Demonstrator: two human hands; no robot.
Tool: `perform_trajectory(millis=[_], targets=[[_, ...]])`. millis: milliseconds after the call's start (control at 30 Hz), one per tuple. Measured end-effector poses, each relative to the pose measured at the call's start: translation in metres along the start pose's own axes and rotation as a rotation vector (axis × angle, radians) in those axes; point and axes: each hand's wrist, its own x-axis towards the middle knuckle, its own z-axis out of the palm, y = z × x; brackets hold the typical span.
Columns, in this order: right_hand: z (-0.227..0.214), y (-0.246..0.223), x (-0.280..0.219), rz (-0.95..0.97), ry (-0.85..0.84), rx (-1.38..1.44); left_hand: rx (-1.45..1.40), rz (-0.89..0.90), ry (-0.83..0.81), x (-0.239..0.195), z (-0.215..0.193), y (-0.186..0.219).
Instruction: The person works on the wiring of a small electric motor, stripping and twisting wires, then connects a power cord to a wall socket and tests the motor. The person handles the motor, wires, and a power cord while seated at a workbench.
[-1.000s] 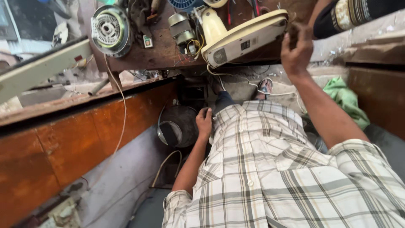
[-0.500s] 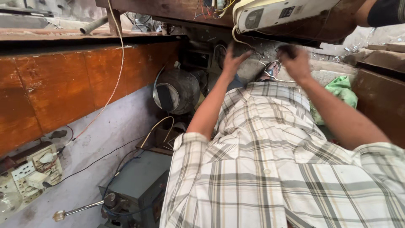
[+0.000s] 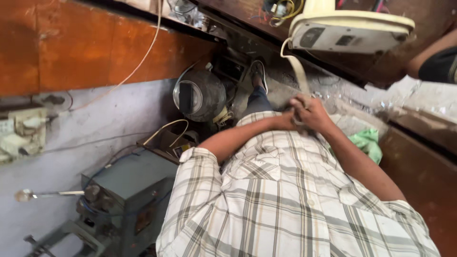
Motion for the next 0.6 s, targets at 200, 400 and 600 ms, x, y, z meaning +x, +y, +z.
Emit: perform_trajectory(millis=[200, 400, 600], targets=[[-0.026, -0.076, 0.009, -0.226, -0.312, 0.098, -0.081, -0.004, 0.227, -0.016, 0.037, 0.039], [-0.028, 0.016, -0.046, 0.194, -0.439, 0.355, -1.106, 0.194, 0.510, -0.081, 0.004, 0.117], [-0.040, 0.090, -0.060, 0.233, -0.163, -0.280, -1.552, 0.917, 0.256, -0.121, -0.059, 0.115]])
